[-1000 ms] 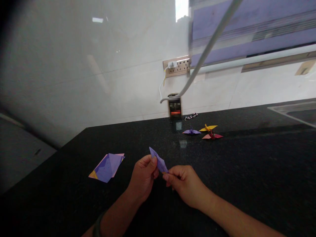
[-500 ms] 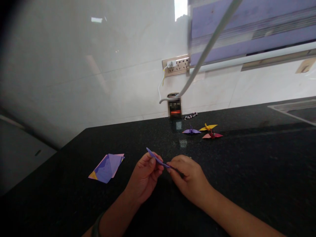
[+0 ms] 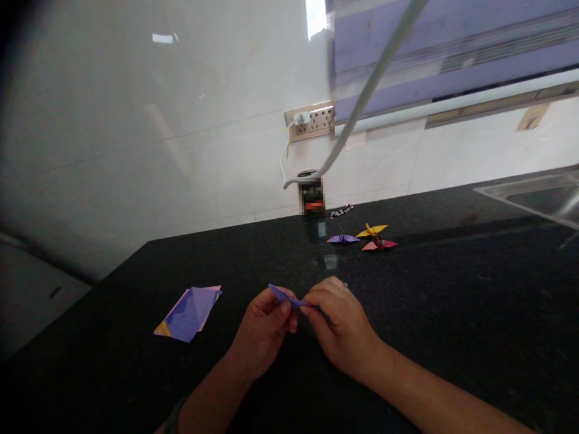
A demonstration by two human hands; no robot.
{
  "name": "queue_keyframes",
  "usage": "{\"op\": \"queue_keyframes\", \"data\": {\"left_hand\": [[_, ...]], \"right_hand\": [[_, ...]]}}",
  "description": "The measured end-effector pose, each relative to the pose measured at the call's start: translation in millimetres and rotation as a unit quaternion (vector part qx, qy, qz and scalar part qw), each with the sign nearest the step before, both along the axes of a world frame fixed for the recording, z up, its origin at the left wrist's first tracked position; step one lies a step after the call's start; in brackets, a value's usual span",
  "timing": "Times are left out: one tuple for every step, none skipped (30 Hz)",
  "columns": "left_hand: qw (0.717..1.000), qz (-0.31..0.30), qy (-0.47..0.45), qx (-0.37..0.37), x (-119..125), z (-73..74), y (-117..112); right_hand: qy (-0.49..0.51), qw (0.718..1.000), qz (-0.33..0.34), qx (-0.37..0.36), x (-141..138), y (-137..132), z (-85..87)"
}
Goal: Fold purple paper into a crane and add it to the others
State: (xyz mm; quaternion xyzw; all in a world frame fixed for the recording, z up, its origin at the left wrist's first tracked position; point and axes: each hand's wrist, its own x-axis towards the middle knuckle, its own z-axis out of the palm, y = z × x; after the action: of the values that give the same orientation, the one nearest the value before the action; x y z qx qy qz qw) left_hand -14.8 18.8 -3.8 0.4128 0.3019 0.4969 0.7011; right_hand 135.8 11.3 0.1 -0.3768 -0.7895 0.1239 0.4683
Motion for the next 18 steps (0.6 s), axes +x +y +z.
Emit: {"op": "queue_keyframes", "data": {"left_hand": [[1.000,0.009,0.023,0.009,-0.5,-0.9,0.4],[0.999,0.017,0.045,0.017,-1.1,-1.3,0.8],[0.997,0.023,0.068,0.024,-1.7,-1.1,1.3],[0.995,0.028,0.091,0.037,-2.5,-0.3,1.8],[0.991,0.036,0.117,0.061,-3.3,0.9,2.4],[0.983,0.048,0.150,0.097,-4.3,2.3,2.9],[0.969,0.071,0.187,0.144,-5.4,3.5,3.3],[0.949,0.102,0.226,0.192,-6.5,4.5,3.4],[0.926,0.136,0.265,0.233,-7.4,5.0,3.0],[0.899,0.175,0.303,0.264,-8.2,5.0,2.2],[0.873,0.208,0.338,0.282,-8.7,4.4,0.8],[0.852,0.230,0.370,0.290,-8.9,3.3,-0.9],[0.833,0.244,0.398,0.295,-8.7,2.0,-2.8],[0.822,0.241,0.422,0.298,-8.4,0.6,-4.6],[0.814,0.224,0.440,0.305,-8.0,-0.8,-5.9],[0.806,0.201,0.458,0.316,-7.6,-2.1,-6.7],[0.798,0.173,0.477,0.326,-7.3,-3.2,-6.8],[0.788,0.147,0.494,0.337,-7.3,-4.3,-6.2]], "right_hand": [[-0.003,1.000,0.000,-0.006,0.6,0.2,0.8],[-0.007,1.000,-0.002,-0.009,1.2,0.5,1.6],[-0.014,1.000,-0.004,-0.009,2.0,0.9,2.1],[-0.024,1.000,-0.009,-0.003,3.0,1.3,2.5],[-0.038,0.999,-0.016,0.009,4.3,1.8,2.5],[-0.053,0.998,-0.024,0.026,5.8,2.3,2.3],[-0.070,0.996,-0.032,0.045,7.5,2.8,1.8],[-0.086,0.994,-0.037,0.063,9.5,3.4,1.2],[-0.102,0.991,-0.038,0.076,11.5,4.0,0.4],[-0.117,0.989,-0.038,0.085,13.6,4.8,-0.4],[-0.131,0.987,-0.038,0.089,15.6,5.8,-1.3],[-0.144,0.985,-0.039,0.091,17.6,7.1,-2.1],[-0.154,0.983,-0.040,0.096,19.4,8.7,-3.1],[-0.164,0.980,-0.042,0.102,20.9,10.4,-4.0],[-0.173,0.978,-0.042,0.107,22.2,12.4,-5.0],[-0.185,0.976,-0.042,0.109,23.0,14.4,-6.0],[-0.203,0.973,-0.040,0.104,23.3,16.3,-7.1],[-0.228,0.969,-0.035,0.090,22.9,17.9,-8.2]]}}
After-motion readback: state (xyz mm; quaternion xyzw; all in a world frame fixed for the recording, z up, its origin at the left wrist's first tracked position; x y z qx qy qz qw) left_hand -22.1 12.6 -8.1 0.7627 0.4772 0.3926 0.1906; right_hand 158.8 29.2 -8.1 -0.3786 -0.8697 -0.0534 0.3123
